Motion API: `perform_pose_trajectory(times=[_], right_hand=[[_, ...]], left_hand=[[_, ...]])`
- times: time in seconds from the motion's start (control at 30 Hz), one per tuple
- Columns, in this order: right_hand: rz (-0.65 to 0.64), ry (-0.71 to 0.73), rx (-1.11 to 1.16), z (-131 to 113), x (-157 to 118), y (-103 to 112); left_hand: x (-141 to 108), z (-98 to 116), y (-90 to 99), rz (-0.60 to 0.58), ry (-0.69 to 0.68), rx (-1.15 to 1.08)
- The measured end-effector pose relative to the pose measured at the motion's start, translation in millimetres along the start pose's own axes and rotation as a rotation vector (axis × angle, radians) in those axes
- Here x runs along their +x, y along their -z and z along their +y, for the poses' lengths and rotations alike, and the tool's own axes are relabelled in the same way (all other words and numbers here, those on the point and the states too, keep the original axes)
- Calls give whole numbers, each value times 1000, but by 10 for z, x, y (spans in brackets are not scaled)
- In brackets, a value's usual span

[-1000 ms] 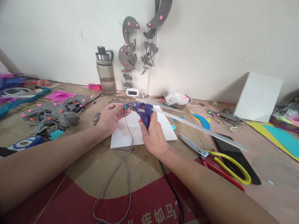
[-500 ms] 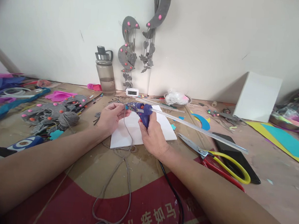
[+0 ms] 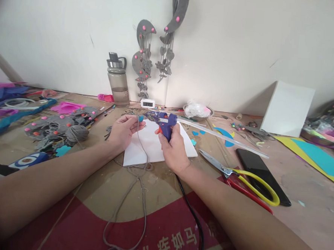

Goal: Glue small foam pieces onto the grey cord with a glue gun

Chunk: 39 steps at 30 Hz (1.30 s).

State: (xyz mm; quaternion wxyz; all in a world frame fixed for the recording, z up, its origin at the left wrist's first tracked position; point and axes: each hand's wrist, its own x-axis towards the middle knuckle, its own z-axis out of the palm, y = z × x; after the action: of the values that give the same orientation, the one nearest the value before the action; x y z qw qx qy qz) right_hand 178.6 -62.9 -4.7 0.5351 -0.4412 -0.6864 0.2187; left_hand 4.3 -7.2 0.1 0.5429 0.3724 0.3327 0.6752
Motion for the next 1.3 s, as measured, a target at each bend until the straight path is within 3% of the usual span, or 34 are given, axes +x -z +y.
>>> perform_pose_trajectory(times=[0.17,0.33,0.53,0.67,0.73,0.83,0.9,1.0,1.1,1.2,1.3], right_hand=[[113,-175,-324,119,136,65],[23,-344,-644,254,243,105],[2,-337,-751,386,285,108],[-17,-382,-821,317,296,160],[43,-311,-806,224,295,176],[113,-82,-588,30,263,138],[48,-19,-323,-99,220,59],[-86,-145,76,-226,156,-104],[-69,-352,376,-288,153,-239],[-40,-486,571,-349,202,-296],[-56,-505,678,-406,243,-319]], left_hand=[[1,-13,-9,3,-9,37],[24,-63,-6,-5,-120,153],[19,-92,17,-77,-199,261],[-16,-64,9,-112,-246,359],[-40,-40,-8,-120,-278,413],[-78,-3,-34,-136,-385,488],[-105,24,-48,-160,-492,537],[-145,70,-64,-191,-590,584],[-174,112,-82,-204,-609,598],[-184,128,-93,-200,-588,581],[-179,115,-83,-196,-577,573]])
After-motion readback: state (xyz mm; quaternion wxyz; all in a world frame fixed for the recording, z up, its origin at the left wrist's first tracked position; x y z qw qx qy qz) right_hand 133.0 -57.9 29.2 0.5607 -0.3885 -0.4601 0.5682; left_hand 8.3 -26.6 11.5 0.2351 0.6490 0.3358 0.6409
